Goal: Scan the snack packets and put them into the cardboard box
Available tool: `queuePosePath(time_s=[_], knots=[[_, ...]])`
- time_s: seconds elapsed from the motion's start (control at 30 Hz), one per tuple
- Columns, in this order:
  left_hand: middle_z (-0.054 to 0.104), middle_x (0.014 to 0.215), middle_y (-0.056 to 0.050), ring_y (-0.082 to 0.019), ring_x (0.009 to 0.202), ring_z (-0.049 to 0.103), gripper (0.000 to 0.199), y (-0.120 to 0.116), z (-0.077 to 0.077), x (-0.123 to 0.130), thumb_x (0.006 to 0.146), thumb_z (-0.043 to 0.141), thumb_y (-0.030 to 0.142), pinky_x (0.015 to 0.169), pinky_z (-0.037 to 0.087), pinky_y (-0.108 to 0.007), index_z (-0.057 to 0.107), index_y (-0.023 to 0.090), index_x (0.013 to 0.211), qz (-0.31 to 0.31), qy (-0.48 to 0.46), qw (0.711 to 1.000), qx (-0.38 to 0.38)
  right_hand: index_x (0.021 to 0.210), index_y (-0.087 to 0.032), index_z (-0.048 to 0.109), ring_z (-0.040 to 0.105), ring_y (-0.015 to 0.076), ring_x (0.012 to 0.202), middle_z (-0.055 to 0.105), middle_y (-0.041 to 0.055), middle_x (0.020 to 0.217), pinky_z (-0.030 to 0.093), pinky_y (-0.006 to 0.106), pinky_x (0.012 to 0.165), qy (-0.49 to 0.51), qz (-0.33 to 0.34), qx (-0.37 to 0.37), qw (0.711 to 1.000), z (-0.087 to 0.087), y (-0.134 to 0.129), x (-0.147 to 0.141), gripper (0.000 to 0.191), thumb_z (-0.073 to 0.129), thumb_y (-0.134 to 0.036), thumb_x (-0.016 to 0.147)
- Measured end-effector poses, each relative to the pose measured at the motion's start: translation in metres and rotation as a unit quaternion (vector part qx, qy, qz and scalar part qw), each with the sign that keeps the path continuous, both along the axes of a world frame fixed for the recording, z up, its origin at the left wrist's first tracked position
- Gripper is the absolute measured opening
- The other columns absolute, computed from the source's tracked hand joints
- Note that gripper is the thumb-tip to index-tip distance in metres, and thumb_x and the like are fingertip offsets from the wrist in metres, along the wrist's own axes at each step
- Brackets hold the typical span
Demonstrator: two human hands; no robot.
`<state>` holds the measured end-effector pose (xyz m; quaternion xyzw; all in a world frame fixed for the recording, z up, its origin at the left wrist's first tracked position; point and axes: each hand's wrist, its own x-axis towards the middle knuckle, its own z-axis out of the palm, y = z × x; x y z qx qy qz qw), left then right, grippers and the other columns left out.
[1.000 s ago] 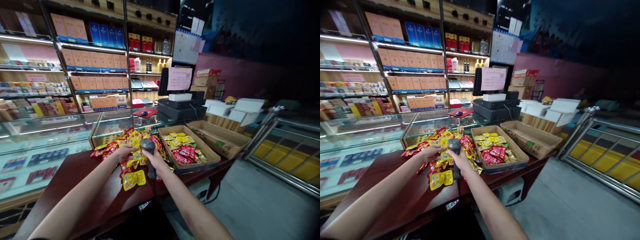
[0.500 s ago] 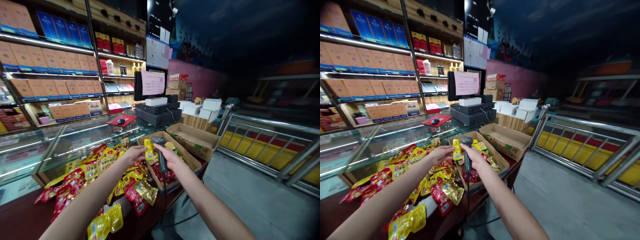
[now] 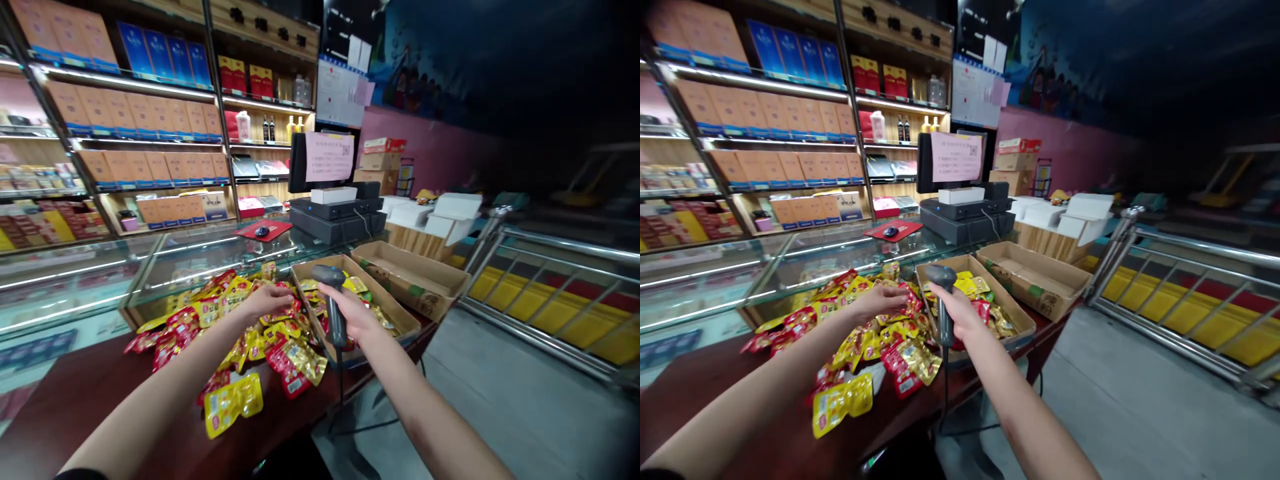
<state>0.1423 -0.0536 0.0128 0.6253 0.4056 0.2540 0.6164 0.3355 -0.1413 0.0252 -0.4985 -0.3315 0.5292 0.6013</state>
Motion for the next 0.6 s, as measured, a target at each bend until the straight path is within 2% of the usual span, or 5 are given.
queuePosePath(time_s=[0.13, 0.27, 0.37, 0.43, 0.6], knots=[[0.071, 0.089, -0.005, -0.018, 0.074, 0.065, 0.04, -0.036, -0.002, -0.065, 0.067, 0.071, 0.04, 0.061, 0.048, -0.023, 0.071, 0.02, 0.101, -0.029, 0.151, 0.976, 0.157, 0.1, -0.02, 0.067, 0.065, 0.0186, 0.09, 0.069, 0.005, 0.101, 0.052, 0.03, 0.081, 0.008, 0.119, 0.026, 0.993, -0.003, -0.022, -0.047, 0.034, 0.073, -0.034, 0.069], [0.071, 0.079, -0.004, -0.019, 0.071, 0.064, 0.021, -0.071, -0.016, -0.107, 0.067, 0.068, 0.037, 0.064, 0.045, -0.025, 0.073, 0.023, 0.082, -0.033, 0.369, 0.892, 0.259, 0.107, -0.02, 0.065, 0.061, 0.0228, 0.103, 0.068, 0.0047, 0.108, 0.044, 0.039, 0.096, -0.059, 0.189, 0.05, 0.979, -0.014, -0.041, -0.086, 0.041, 0.072, -0.037, 0.07], [0.07, 0.087, -0.005, -0.022, 0.08, 0.064, 0.031, -0.087, -0.031, -0.118, 0.059, 0.073, 0.038, 0.068, 0.044, -0.027, 0.071, 0.023, 0.087, -0.038, 0.464, 0.835, 0.292, 0.109, -0.019, 0.064, 0.059, 0.0237, 0.106, 0.067, 0.0047, 0.111, 0.039, 0.041, 0.1, -0.116, 0.211, 0.063, 0.969, -0.025, -0.049, -0.105, 0.044, 0.071, -0.039, 0.071], [0.069, 0.091, -0.006, -0.024, 0.082, 0.063, 0.042, -0.09, -0.041, -0.119, 0.055, 0.075, 0.038, 0.067, 0.044, -0.027, 0.069, 0.023, 0.093, -0.052, 0.481, 0.826, 0.29, 0.109, -0.019, 0.063, 0.059, 0.0242, 0.106, 0.067, 0.005, 0.111, 0.039, 0.042, 0.099, -0.135, 0.212, 0.064, 0.966, -0.032, -0.05, -0.114, 0.043, 0.07, -0.04, 0.072], [0.069, 0.088, -0.004, -0.021, 0.076, 0.063, 0.048, -0.088, -0.055, -0.12, 0.055, 0.073, 0.037, 0.058, 0.041, -0.024, 0.066, 0.024, 0.1, -0.074, 0.451, 0.855, 0.246, 0.112, -0.02, 0.061, 0.057, 0.0247, 0.108, 0.065, 0.006, 0.114, 0.041, 0.041, 0.097, -0.132, 0.213, 0.058, 0.966, -0.049, -0.048, -0.121, 0.042, 0.064, -0.042, 0.077]])
